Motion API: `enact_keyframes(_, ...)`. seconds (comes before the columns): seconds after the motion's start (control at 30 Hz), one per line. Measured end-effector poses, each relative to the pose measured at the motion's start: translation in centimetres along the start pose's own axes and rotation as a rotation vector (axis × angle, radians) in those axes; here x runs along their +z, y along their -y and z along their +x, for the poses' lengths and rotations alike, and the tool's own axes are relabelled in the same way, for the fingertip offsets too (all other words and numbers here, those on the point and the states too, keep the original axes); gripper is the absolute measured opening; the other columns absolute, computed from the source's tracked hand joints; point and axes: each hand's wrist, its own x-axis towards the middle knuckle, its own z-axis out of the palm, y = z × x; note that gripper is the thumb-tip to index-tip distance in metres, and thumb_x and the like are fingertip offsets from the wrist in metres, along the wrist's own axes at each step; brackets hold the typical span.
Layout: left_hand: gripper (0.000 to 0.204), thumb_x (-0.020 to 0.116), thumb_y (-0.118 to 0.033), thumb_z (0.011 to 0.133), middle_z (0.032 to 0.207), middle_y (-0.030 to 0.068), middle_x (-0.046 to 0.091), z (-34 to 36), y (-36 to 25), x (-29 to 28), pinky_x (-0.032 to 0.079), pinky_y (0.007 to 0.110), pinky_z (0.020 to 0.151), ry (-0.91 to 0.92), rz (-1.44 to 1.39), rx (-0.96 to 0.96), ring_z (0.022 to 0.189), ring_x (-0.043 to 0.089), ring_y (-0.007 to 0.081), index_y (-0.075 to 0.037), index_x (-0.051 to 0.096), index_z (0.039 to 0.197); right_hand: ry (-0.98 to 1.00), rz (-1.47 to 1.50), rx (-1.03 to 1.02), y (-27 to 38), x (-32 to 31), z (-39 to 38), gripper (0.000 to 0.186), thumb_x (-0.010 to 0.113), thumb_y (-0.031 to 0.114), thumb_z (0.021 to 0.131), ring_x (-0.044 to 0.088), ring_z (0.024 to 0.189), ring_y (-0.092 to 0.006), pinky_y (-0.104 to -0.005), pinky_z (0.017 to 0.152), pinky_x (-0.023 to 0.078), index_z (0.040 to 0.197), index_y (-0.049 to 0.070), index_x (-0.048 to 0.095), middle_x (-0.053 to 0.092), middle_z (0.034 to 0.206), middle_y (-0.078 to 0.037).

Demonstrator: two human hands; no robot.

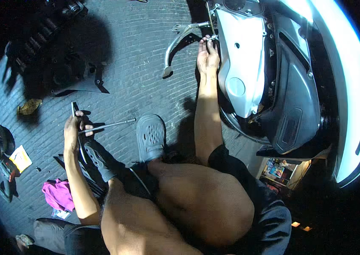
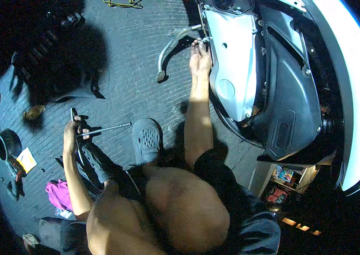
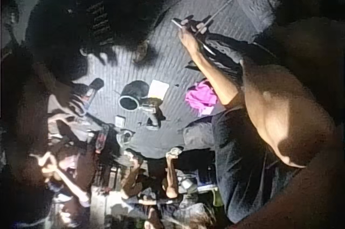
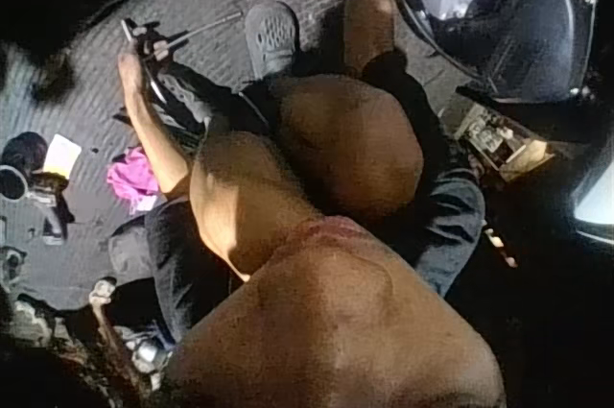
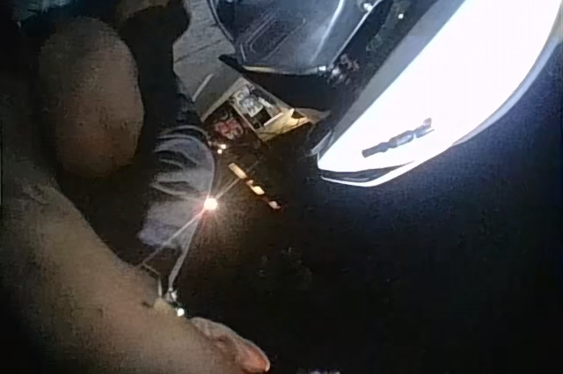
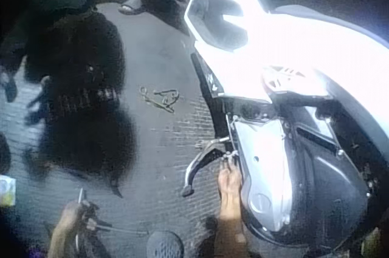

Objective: Removing and inspecting the plastic cover/fairing from a motorcycle using hand tools.

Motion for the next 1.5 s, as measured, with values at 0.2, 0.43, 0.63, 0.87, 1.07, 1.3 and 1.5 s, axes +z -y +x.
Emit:
enact_keyframes(0.2, 0.021, 0.034, -0.017, 0.097, 0.063, 0.0007, 0.042, -0.5, -0.6, 0.8, 0.048, 0.027, 0.045, -0.071, 0.041, -0.037, 0.055, 0.058, 0.0163, -0.006, 0.050, 0.105, -0.099, 0.031, 0.015, -0.5, 1.7, 0.9, 0.021, 0.056, 0.000, 0.090, 0.060, 0.095, -0.0218, -0.0335, 0.088, 0.051, 0.110, -0.002, 0.053, 0.062, 0.102, -0.013)
enact_keyframes(0.43, 0.015, 0.038, -0.013, 0.095, 0.064, 0.0019, 0.041, -0.5, -0.6, 0.8, 0.046, 0.027, 0.043, -0.051, -0.027, -0.035, 0.055, 0.058, 0.0178, -0.007, 0.050, 0.101, 0.018, 0.199, -0.006, -3.3, 4.7, 4.0, 0.015, 0.056, 0.004, 0.091, 0.059, 0.095, -0.0193, -0.0306, 0.084, 0.053, 0.105, 0.001, 0.054, 0.060, 0.107, -0.011)
enact_keyframes(0.63, 0.016, 0.036, -0.013, 0.096, 0.064, 0.0023, 0.041, -0.1, -0.3, 0.5, 0.046, 0.027, 0.043, -0.038, -0.013, -0.027, 0.055, 0.058, 0.0182, -0.007, 0.050, 0.102, -0.006, 0.275, -0.010, -4.1, 6.3, 6.4, 0.012, 0.054, 0.001, 0.091, 0.060, 0.095, -0.0217, -0.0320, 0.084, 0.054, 0.103, -0.002, 0.055, 0.062, 0.107, -0.013)
enact_keyframes(0.87, 0.018, 0.035, -0.015, 0.097, 0.063, 0.0013, 0.042, -0.2, -0.4, 0.4, 0.050, 0.027, 0.045, -0.039, 0.018, -0.020, 0.056, 0.059, 0.0174, -0.008, 0.050, 0.101, -0.069, 0.383, 0.008, -4.0, 8.0, 7.0, 0.014, 0.051, -0.001, 0.092, 0.059, 0.090, -0.0226, -0.0308, 0.077, 0.056, 0.105, -0.005, 0.053, 0.060, 0.106, -0.014)
enact_keyframes(1.07, 0.019, 0.036, -0.016, 0.096, 0.064, 0.0011, 0.044, -0.2, -0.3, 0.0, 0.054, 0.028, 0.048, -0.043, 0.086, -0.014, 0.058, 0.061, 0.0166, -0.008, 0.051, 0.103, -0.069, 0.331, -0.013, -4.2, 8.3, 6.4, 0.018, 0.051, 0.002, 0.093, 0.059, 0.087, -0.0218, -0.0283, 0.076, 0.055, 0.107, -0.009, 0.055, 0.060, 0.098, -0.013)
enact_keyframes(1.3, 0.018, 0.037, -0.015, 0.096, 0.064, 0.0007, 0.042, -0.2, -0.5, 0.4, 0.054, 0.029, 0.049, -0.018, 0.017, -0.040, 0.057, 0.060, 0.0166, -0.007, 0.050, 0.104, -0.061, 0.363, 0.024, -3.5, 7.2, 7.3, 0.017, 0.050, 0.000, 0.093, 0.058, 0.089, -0.0225, -0.0295, 0.079, 0.053, 0.107, -0.008, 0.055, 0.061, 0.102, -0.015)
enact_keyframes(1.5, 0.017, 0.037, -0.015, 0.096, 0.064, 0.0009, 0.042, -0.1, -0.3, 0.2, 0.053, 0.028, 0.046, -0.034, -0.005, -0.053, 0.054, 0.058, 0.0157, -0.007, 0.051, 0.102, -0.133, 0.478, 0.054, -3.3, 7.7, 7.3, 0.016, 0.053, -0.001, 0.091, 0.060, 0.086, -0.0232, -0.0300, 0.076, 0.056, 0.104, -0.010, 0.053, 0.059, 0.099, -0.015)
